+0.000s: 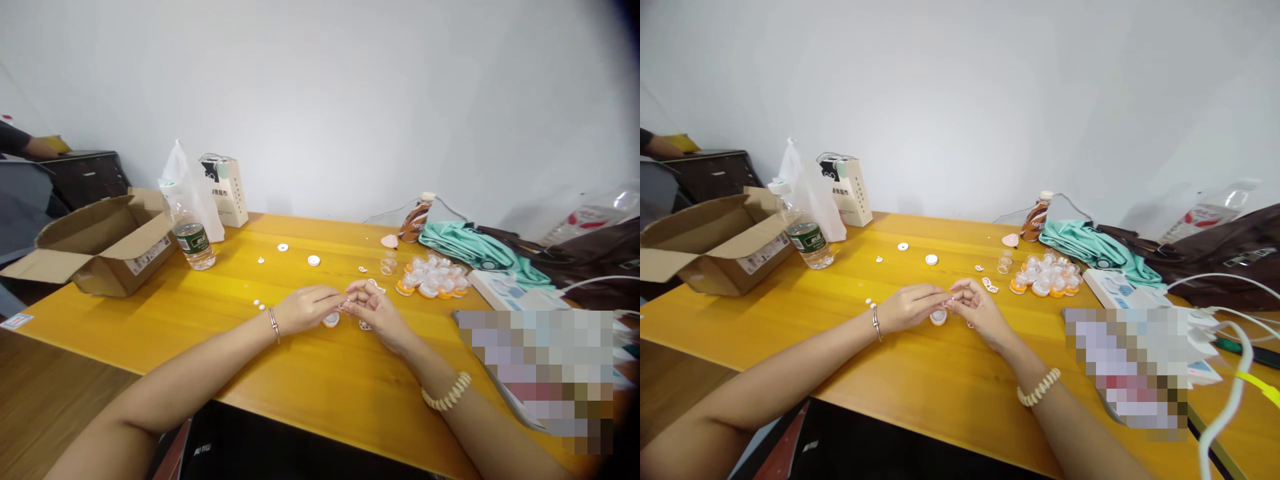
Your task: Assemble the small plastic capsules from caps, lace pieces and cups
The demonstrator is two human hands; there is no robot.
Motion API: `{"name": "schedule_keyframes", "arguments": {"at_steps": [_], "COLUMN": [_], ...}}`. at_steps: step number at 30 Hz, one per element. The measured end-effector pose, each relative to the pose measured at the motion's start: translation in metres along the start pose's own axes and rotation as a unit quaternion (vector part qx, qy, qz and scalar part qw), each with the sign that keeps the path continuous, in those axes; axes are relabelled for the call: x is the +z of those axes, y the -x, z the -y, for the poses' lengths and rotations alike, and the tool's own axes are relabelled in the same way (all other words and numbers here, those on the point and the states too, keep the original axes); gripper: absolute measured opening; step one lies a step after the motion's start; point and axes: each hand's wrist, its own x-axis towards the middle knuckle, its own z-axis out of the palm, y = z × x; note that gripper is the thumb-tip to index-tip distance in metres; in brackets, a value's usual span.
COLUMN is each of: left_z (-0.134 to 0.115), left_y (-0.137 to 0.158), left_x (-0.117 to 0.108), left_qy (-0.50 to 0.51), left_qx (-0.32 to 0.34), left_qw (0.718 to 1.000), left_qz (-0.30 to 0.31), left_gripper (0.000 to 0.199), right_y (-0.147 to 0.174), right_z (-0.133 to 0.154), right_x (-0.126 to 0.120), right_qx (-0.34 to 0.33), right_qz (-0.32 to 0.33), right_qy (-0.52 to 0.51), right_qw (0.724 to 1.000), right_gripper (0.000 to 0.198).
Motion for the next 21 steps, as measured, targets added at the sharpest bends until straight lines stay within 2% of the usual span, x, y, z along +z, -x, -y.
{"name": "schedule_keyframes", "arguments": {"at_steps": [4, 8, 10, 12, 14, 16, 19, 21], "left_z": [-0.004, -0.009, -0.012, -0.016, -0.020, -0.025, -0.032, -0.035], "left_y": [-0.002, -0.004, -0.007, -0.009, -0.010, -0.011, -0.014, -0.019], "left_x": [0.001, 0.002, 0.000, -0.002, -0.002, 0.001, 0.012, 0.022], "left_qy": [0.049, 0.098, 0.129, 0.149, 0.144, 0.117, 0.062, 0.023], "left_qx": [-0.069, -0.172, -0.229, -0.252, -0.222, -0.154, -0.062, -0.030], "left_qw": [0.996, 0.980, 0.965, 0.956, 0.964, 0.979, 0.987, 0.987], "left_qz": [-0.037, -0.029, -0.021, -0.013, 0.013, 0.065, 0.137, 0.158], "left_gripper": [0.024, 0.025, 0.026, 0.029, 0.035, 0.034, 0.032, 0.030], "right_y": [0.000, -0.001, -0.004, -0.008, -0.011, -0.013, -0.015, -0.015], "right_z": [0.003, 0.002, 0.000, -0.002, -0.004, -0.005, -0.006, -0.007], "right_x": [0.000, 0.000, -0.005, -0.013, -0.024, -0.035, -0.045, -0.049], "right_qx": [-0.018, -0.031, -0.033, -0.055, -0.081, -0.094, -0.100, -0.101], "right_qz": [-0.001, -0.028, -0.084, -0.179, -0.278, -0.339, -0.384, -0.404], "right_qy": [0.032, 0.072, 0.065, 0.024, -0.027, -0.075, -0.124, -0.142], "right_qw": [0.999, 0.997, 0.994, 0.982, 0.957, 0.933, 0.909, 0.898], "right_gripper": [0.025, 0.018, 0.017, 0.017, 0.018, 0.018, 0.019, 0.019]}}
